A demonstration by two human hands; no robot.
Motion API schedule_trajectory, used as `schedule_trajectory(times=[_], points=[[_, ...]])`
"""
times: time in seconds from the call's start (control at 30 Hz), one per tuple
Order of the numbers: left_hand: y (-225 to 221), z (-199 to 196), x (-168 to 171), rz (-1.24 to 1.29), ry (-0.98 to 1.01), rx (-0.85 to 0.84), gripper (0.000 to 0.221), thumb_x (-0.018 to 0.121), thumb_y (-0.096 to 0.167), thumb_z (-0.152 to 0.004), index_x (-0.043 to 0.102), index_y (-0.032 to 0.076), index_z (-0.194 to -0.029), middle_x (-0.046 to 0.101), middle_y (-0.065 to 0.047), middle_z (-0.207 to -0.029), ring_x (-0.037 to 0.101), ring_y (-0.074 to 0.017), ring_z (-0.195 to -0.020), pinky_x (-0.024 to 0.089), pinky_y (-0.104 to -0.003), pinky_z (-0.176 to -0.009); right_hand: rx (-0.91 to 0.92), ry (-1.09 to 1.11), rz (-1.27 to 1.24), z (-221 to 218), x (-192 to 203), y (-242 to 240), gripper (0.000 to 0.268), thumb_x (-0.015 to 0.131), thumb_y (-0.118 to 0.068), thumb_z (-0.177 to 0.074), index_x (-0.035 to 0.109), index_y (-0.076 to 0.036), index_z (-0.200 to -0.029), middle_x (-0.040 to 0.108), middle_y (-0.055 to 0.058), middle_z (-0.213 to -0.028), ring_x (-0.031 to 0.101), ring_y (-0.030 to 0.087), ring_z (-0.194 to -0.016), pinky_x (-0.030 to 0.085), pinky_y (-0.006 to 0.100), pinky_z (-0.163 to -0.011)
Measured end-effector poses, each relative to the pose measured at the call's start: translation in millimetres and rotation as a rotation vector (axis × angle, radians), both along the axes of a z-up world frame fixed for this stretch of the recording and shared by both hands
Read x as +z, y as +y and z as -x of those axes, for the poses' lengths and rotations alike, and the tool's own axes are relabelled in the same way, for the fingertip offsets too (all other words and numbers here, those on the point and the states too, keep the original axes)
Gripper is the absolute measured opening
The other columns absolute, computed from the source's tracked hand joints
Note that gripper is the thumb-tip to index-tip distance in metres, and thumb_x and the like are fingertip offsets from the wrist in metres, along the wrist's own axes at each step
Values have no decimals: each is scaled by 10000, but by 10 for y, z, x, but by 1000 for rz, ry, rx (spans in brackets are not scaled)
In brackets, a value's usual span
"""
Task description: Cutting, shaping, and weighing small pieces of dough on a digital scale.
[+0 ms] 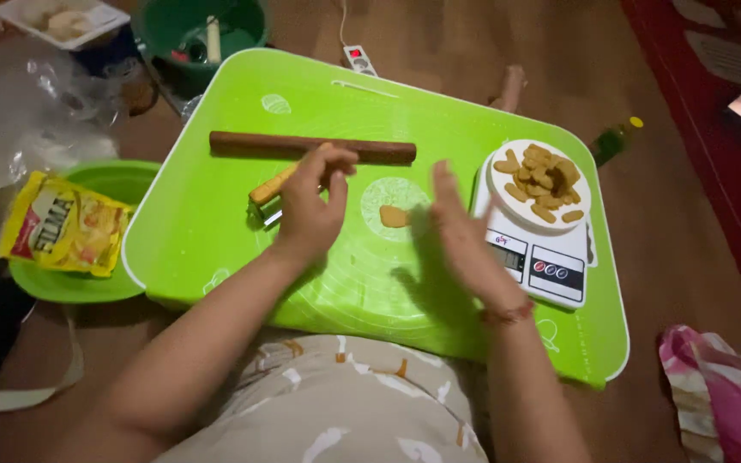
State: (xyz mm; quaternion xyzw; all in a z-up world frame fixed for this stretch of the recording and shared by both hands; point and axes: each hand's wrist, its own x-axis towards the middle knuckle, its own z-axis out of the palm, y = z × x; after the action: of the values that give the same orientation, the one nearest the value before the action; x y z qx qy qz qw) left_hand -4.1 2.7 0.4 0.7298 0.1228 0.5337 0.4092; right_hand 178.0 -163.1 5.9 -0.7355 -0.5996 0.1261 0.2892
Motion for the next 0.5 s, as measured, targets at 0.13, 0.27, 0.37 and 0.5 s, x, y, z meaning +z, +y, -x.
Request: schedule_trajectory(times=[0.13,0.27,0.37,0.5], points=[[106,234,437,-28,90,127,207,556,-9,-994,637,35,-1179,676,-110,-1083,714,-230,-948,571,-340,-837,-170,-168,113,190,201,-96,718,221,-555,-1046,135,-154,-1635,146,74,-1723,109,181,-1582,-221,609,-1169],[118,510,594,-468,584,325,411,722,124,-836,629,48,-1230,629,-200,-1153,618,-401,-1027,502,-521,-833,-83,-348,251,527,42,-41,823,325,-647,-980,182,-147,-1618,205,56,-1687,162,165,-1546,-203,609,-1170],[167,565,407,-409,832,348,547,699,107,-831,563,62,-1359,615,-222,-1146,605,-425,-1018,492,-554,-798,-31,-409,155,589,-92,67,846,355,-664,-988,223,-107,-1611,230,86,-1682,193,191,-1547,-173,601,-1182],[113,640,325,-257,839,281,644,575,-74,-868,516,85,-1489,607,-218,-1120,616,-420,-1016,513,-514,-841,-17,-409,194,559,-107,64,831,385,-657,-993,228,-119,-1606,231,85,-1673,190,196,-1546,-154,559,-1197]])
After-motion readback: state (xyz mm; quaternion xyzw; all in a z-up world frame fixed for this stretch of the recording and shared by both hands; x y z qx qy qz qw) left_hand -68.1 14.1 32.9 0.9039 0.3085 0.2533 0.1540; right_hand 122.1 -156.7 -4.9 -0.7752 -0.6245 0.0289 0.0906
